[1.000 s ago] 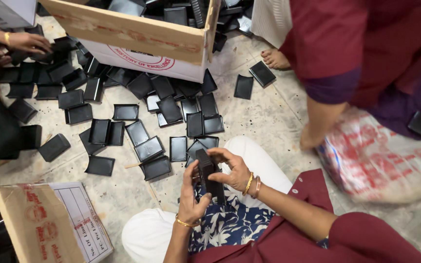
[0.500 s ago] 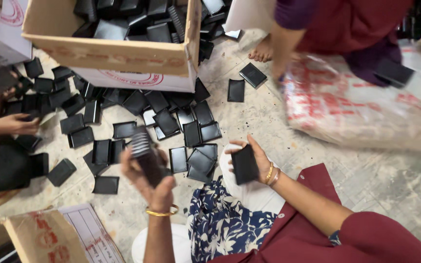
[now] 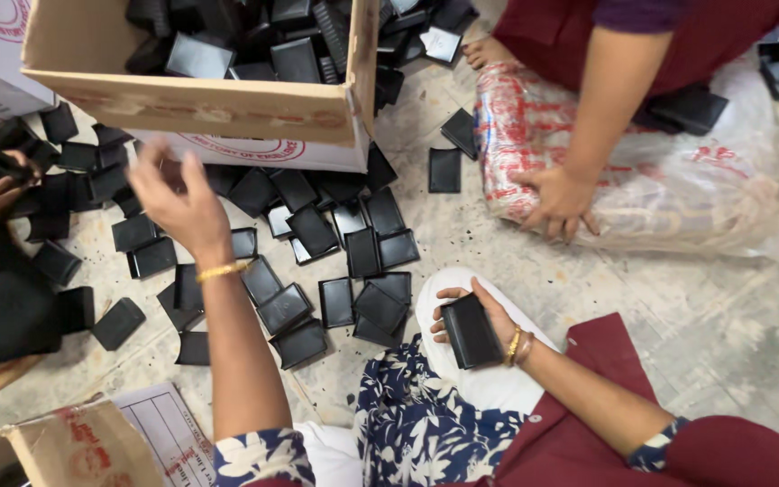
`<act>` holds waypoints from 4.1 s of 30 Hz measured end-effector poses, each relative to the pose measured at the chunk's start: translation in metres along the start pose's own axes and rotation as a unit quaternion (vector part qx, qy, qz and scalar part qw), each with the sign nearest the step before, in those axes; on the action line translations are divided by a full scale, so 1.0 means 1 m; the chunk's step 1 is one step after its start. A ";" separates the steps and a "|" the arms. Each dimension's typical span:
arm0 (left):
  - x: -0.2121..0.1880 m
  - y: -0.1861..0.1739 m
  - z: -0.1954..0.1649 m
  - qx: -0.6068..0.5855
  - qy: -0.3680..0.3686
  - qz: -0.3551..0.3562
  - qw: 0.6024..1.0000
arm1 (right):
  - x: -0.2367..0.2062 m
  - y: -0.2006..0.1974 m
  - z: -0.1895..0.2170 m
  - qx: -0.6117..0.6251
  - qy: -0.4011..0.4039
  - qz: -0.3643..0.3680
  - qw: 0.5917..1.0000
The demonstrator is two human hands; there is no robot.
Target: The person sits on the floor among a large spread of black plastic boxes and lids, picking up individual pieces, fitting lids onto boxes, and stacking matched pieces. The person places stacked boxes into cardboard cartons and moves pieces aside while sorting through the pile.
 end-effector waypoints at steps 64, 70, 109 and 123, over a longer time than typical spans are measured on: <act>-0.275 0.060 -0.186 -0.156 -0.030 0.231 0.960 | -0.019 0.162 0.025 -0.590 -0.223 -0.013 0.776; -0.279 0.059 -0.207 -0.089 0.046 0.319 0.942 | -0.002 0.129 0.045 -0.353 -0.174 -0.157 0.906; -0.089 0.002 0.146 -0.098 -0.181 0.030 0.978 | 0.158 0.027 -0.047 -0.894 0.143 -0.105 0.411; -0.104 0.169 0.192 0.129 -0.112 0.307 0.936 | 0.153 0.042 -0.010 -0.894 0.011 -0.188 0.407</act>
Point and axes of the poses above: each hand's wrist, its own x-axis towards the middle knuckle, its own y-axis out of the palm, z = x × y, the point moved 8 cm from there along x, towards the middle knuckle, and after that the axes turned 11 degrees about z, right-handed, at the moved point
